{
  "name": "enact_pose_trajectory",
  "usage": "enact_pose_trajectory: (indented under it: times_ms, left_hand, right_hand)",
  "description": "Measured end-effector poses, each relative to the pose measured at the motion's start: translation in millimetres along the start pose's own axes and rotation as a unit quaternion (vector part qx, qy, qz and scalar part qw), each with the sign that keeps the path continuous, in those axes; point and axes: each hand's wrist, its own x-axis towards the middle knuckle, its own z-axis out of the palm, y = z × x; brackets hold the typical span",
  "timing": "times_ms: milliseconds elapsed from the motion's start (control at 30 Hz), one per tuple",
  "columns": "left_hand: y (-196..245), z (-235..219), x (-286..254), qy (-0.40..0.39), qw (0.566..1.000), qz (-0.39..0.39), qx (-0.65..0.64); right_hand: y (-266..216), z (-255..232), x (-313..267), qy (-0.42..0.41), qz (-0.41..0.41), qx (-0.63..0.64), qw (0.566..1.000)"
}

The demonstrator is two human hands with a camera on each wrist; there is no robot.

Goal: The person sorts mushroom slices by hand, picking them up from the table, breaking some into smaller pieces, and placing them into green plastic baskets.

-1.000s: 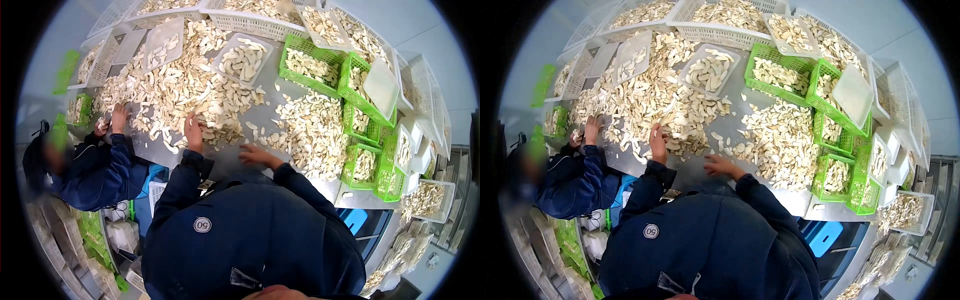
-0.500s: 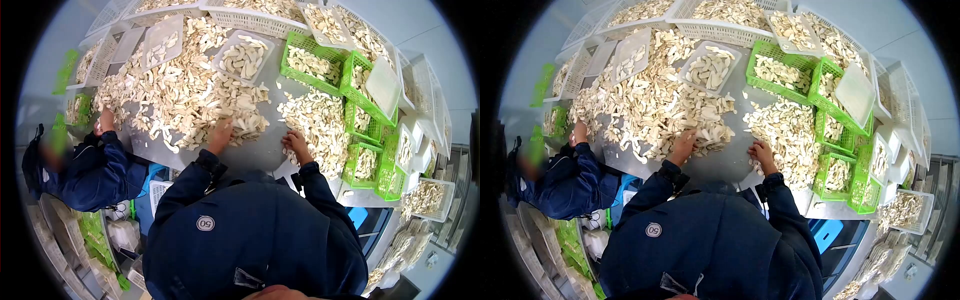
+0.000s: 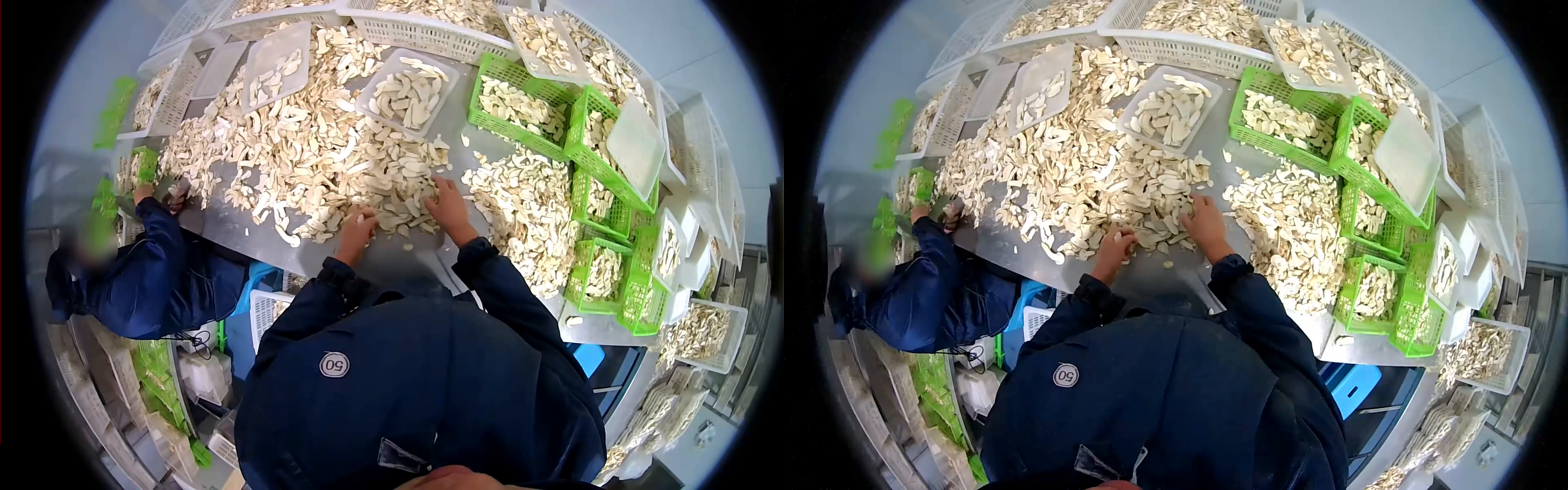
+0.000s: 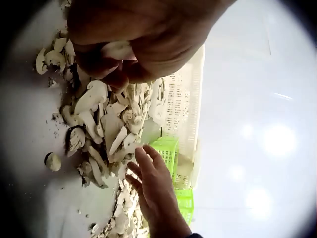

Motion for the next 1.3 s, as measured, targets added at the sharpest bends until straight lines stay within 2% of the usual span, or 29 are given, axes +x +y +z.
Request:
enact_pose_trajectory:
  times_ms: [100,133,200,300,333,400,433,500,567,600,667,700,767,800,833,900,933,1000,1033,1100,1133,1167,1200,1267,1300]
  left_hand:
    - [-7,11,3,0.01,0.983,0.089,0.158]
    - [-9,13,6,0.016,0.962,0.176,0.209]
    - [-12,19,11,0.026,0.889,0.34,0.306]
    - [3,39,11,0.042,0.868,0.345,0.355]
    - [0,44,16,0.044,0.864,0.348,0.36]
    - [-6,52,25,0.046,0.857,0.357,0.369]
    - [-2,55,25,0.038,0.861,0.34,0.377]
    - [4,60,25,0.024,0.867,0.306,0.392]
    - [-5,57,34,0.008,0.861,0.305,0.407]
    - [-9,54,37,0.001,0.857,0.305,0.416]
    - [-10,52,34,-0.03,0.894,0.26,0.363]
    - [-10,50,33,-0.043,0.911,0.237,0.335]
    - [5,47,24,-0.089,0.93,0.168,0.314]
    - [8,45,19,-0.112,0.938,0.132,0.301]
    - [5,43,17,-0.111,0.943,0.129,0.286]
    - [-2,40,13,-0.111,0.953,0.123,0.255]
    - [-6,39,12,-0.106,0.951,0.149,0.249]
    - [-12,35,12,-0.099,0.946,0.2,0.236]
    - [-7,34,8,-0.12,0.965,0.12,0.2]
    - [2,30,0,-0.164,0.978,-0.041,0.123]
    - [0,28,0,-0.173,0.98,-0.062,0.072]
    - [-4,26,2,-0.182,0.98,-0.082,0.022]
    - [-6,24,3,-0.19,0.976,-0.102,-0.029]
    - [-4,20,0,-0.189,0.97,-0.127,-0.082]
    - [-2,19,-1,-0.188,0.966,-0.14,-0.108]
  right_hand:
    - [13,4,4,-0.121,0.035,-0.01,0.992]
    - [19,2,2,-0.126,0.058,0.03,0.99]
    - [34,-7,-11,-0.138,0.106,0.108,0.979]
    - [64,-17,-32,-0.17,0.22,0.203,0.939]
    - [65,-26,-38,-0.178,0.268,0.291,0.901]
    - [63,-44,-54,-0.184,0.355,0.456,0.795]
    - [59,-52,-60,-0.183,0.351,0.546,0.739]
    - [38,-71,-64,-0.159,0.371,0.632,0.662]
    - [28,-75,-62,-0.15,0.398,0.687,0.589]
    - [33,-67,-61,-0.178,0.387,0.66,0.619]
    - [46,-41,-60,-0.234,0.36,0.6,0.675]
    - [36,-31,-56,-0.237,0.342,0.454,0.788]
    - [13,-19,-50,-0.22,0.226,0.307,0.898]
    - [2,-13,-48,-0.209,0.164,0.227,0.937]
    - [-9,-10,-47,-0.187,0.135,0.227,0.946]
    - [-17,-4,-44,-0.217,0.106,0.207,0.948]
    - [-18,-2,-42,-0.231,0.091,0.195,0.949]
    - [-11,-6,-34,-0.311,0.108,0.22,0.918]
    - [-5,-12,-28,-0.349,0.116,0.231,0.901]
    - [6,-33,-8,-0.294,0.068,0.213,0.929]
    - [5,-53,5,-0.245,0.169,0.296,0.908]
    - [0,-73,19,-0.191,0.266,0.373,0.868]
    - [-3,-83,31,-0.078,0.257,0.517,0.813]
    - [12,-85,44,0.021,0.25,0.562,0.789]
    - [14,-77,42,0.007,0.194,0.433,0.88]
